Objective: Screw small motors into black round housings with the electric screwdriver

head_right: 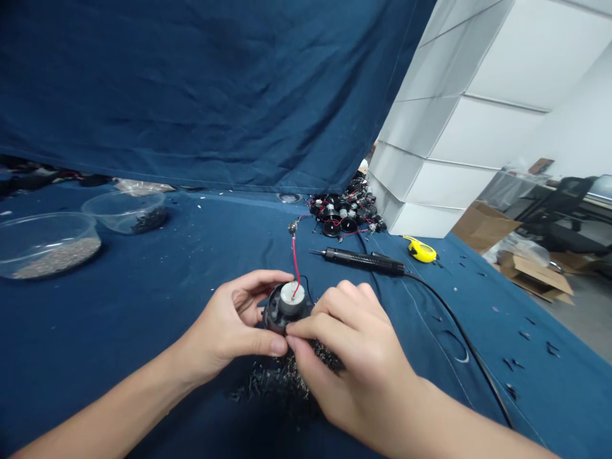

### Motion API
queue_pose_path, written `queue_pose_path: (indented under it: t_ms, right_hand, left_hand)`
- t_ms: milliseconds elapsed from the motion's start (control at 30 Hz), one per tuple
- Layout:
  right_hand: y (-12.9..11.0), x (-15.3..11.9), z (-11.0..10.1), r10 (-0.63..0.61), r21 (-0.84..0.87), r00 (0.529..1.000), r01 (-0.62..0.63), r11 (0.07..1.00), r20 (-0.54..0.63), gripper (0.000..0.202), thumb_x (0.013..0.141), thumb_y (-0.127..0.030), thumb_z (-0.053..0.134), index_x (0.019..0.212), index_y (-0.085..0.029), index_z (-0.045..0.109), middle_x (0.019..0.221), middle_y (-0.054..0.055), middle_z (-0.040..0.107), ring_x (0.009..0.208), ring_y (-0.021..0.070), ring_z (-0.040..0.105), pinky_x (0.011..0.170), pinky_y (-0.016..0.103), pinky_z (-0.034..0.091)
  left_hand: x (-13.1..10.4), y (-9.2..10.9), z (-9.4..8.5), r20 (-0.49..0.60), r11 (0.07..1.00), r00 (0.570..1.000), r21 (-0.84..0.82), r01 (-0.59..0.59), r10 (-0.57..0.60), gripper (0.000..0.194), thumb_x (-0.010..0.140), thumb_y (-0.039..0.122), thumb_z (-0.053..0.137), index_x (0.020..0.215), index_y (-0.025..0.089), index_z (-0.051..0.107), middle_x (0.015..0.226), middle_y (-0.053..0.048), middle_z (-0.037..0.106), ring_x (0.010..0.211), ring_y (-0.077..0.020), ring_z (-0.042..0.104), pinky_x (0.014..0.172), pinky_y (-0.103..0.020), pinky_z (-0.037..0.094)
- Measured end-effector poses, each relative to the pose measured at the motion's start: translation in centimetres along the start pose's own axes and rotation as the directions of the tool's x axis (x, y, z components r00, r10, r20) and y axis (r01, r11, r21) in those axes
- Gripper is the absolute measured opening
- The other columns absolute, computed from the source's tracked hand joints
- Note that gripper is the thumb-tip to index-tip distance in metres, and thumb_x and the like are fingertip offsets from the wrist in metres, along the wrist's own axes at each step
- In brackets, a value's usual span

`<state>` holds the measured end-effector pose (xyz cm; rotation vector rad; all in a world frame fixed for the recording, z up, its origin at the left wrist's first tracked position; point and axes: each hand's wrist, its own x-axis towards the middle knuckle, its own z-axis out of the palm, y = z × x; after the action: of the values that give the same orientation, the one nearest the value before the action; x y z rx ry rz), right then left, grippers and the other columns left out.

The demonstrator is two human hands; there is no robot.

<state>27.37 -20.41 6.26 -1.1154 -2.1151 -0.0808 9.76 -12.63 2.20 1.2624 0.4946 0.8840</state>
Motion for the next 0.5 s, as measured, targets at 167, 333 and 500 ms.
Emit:
queue_pose_path:
  t_ms: [167,333,500]
  right_hand:
    - [-0.34,-0.44,-0.02,0.039,0.034,0.999,-0.039,0.999,0.006,0.012,0.083,-0.011,0.06,0.089,-0.02,0.059,0.078,0.0,0.059,0.07,0.0143,0.05,0.063,0.033,0.033]
    - [-0.66,-0.88,0.22,0.042,-0.045,0.999,-0.043,0.998,-0.015,0.011,0.084,-0.012,0.059,0.09,-0.02,0.056,0.079,0.001,0.058,0.072,0.0157,0.05,0.064,0.033,0.032]
    - [-0.77,-0.79,0.3,0.048,-0.025,0.999,-0.048,0.999,0.003,0.009,0.085,-0.011,0.055,0.089,-0.019,0.054,0.08,0.002,0.057,0.073,0.016,0.05,0.063,0.032,0.034]
  left_hand:
    - [-0.32,0.32,0.16,0.03,0.992,0.994,0.059,-0.108,0.106,0.069,0.049,0.001,0.086,0.109,0.025,0.062,0.109,-0.002,0.063,0.106,-0.0195,0.059,0.092,-0.028,0.049]
    - [-0.45,0.48,0.16,0.023,0.986,0.993,0.121,-0.117,0.115,0.07,0.047,0.003,0.087,0.109,0.026,0.062,0.109,-0.001,0.063,0.106,-0.0198,0.059,0.094,-0.027,0.047]
    - [-0.48,0.54,0.18,0.019,0.983,0.993,0.141,-0.115,0.114,0.071,0.046,0.005,0.088,0.109,0.023,0.062,0.108,-0.003,0.063,0.106,-0.023,0.059,0.094,-0.031,0.047]
